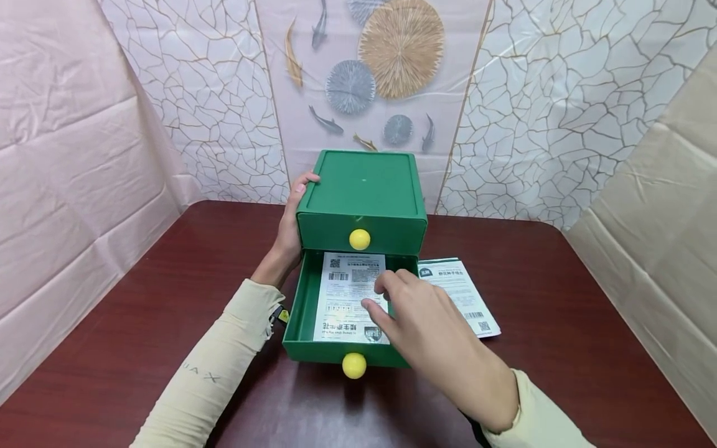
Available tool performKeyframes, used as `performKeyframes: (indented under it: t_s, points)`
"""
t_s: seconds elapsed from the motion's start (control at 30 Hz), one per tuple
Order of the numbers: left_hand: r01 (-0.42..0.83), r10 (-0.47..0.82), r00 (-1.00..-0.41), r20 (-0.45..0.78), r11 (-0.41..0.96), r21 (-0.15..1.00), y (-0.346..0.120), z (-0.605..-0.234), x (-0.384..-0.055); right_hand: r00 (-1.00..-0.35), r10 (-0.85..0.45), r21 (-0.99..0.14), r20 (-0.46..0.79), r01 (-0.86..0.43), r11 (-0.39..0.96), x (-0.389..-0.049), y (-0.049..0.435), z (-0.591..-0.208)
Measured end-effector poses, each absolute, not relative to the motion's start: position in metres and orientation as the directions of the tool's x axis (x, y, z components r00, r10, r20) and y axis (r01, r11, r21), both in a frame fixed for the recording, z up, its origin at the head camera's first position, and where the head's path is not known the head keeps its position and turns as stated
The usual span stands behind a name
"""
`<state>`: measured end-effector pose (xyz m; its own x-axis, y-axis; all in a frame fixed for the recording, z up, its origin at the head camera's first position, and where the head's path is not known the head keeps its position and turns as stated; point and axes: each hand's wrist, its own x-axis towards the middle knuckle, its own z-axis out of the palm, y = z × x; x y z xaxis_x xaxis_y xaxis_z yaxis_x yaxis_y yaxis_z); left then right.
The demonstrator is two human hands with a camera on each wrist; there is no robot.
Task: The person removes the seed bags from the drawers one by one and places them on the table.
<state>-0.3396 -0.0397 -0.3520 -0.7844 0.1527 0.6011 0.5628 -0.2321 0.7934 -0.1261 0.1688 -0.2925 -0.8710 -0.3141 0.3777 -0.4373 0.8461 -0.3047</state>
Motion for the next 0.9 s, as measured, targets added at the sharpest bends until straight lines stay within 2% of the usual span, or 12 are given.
performKeyframes:
  t_s: [0.17, 0.27, 0.43, 0.77, 0.9]
  points:
    - [0.566, 0.149, -0.784, 0.603, -0.227, 0.792, -0.042, -0.352, -0.341, -0.922, -0.307, -0.354, 0.234, -0.375, 0.857, -0.147, 0.170, -0.291]
    - [0.567, 0.144, -0.785, 0.602, -0.222, 0.793, -0.043, -0.353, -0.342, -0.930, -0.325, -0.370, 0.175, -0.367, 0.853, -0.158, 0.168, -0.296]
    - [0.565, 0.155, -0.786, 0.599, -0.214, 0.797, -0.043, -0.355, -0.342, -0.922, -0.363, -0.345, 0.137, -0.388, 0.855, -0.169, 0.164, -0.305]
    - [0.569, 0.157, -0.782, 0.603, -0.218, 0.793, -0.041, -0.354, -0.341, -0.931, -0.354, -0.242, 0.086, -0.365, 0.899, -0.177, 0.161, -0.310]
    - [0.564, 0.154, -0.785, 0.601, -0.226, 0.795, -0.041, -0.354, -0.341, -0.945, -0.325, -0.247, 0.038, -0.324, 0.913, -0.178, 0.158, -0.311]
